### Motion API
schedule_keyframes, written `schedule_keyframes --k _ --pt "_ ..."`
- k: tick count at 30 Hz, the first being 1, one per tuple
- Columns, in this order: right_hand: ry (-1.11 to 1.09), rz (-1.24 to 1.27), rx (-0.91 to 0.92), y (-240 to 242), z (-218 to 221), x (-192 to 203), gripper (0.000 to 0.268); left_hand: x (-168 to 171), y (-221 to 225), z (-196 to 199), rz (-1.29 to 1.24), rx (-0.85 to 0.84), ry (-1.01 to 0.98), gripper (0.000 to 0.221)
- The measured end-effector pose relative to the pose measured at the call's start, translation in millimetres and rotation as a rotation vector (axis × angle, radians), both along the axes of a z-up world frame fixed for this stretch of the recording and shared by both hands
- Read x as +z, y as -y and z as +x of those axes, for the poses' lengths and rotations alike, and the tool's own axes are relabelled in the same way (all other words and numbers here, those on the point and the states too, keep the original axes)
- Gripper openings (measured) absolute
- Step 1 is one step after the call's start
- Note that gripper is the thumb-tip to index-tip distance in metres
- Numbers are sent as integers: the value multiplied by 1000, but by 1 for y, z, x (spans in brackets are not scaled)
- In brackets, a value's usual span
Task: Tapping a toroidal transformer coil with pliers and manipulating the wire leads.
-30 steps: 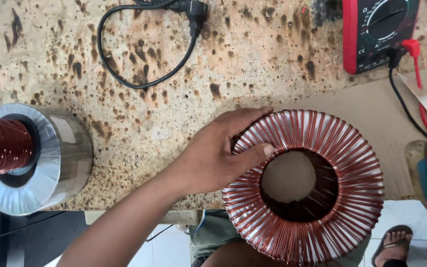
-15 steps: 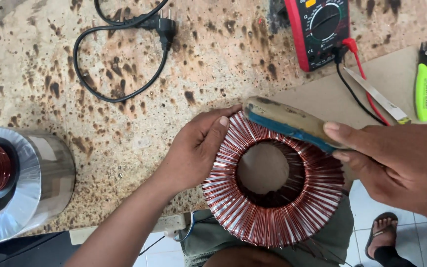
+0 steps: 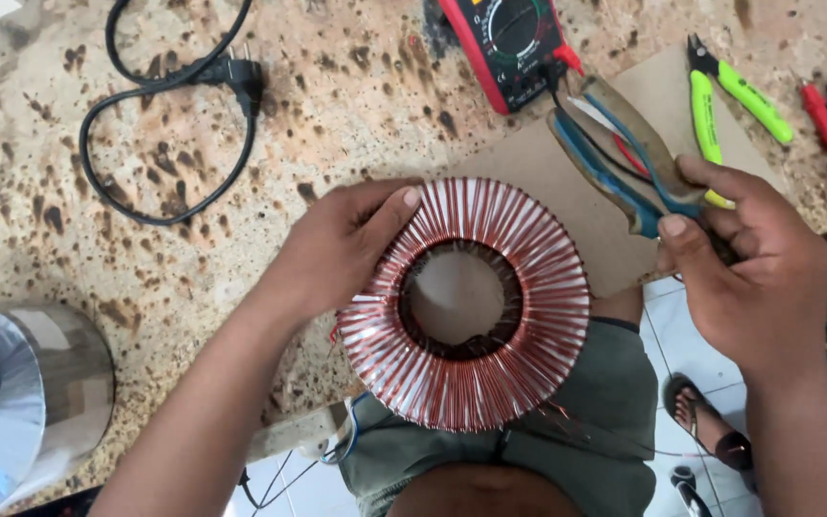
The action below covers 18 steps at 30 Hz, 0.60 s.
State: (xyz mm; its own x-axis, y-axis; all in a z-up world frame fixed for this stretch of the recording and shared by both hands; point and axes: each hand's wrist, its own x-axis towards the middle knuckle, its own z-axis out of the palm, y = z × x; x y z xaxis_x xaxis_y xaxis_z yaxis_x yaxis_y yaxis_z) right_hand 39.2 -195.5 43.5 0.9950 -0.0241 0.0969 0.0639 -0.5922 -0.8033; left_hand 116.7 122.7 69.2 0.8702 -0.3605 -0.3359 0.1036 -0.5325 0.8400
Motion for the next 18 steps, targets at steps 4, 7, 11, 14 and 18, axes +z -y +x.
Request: schedule_keyframes --k 4,7,11,14,18 --pt "-434 249 -231 -18 3 6 47 1 16 13 197 -174 113 49" --pt "-300 72 -44 -1 4 -9 65 11 25 12 170 -58 -109 65" --pt "-185 -225 59 6 13 -4 65 -19 11 -1 112 65 361 42" --pt "-104 -311 145 19 -3 1 61 -10 5 -41 127 147 923 24" --pt "331 -100 -8 27 -81 10 42 -18 -1 -142 60 210 1283 22"
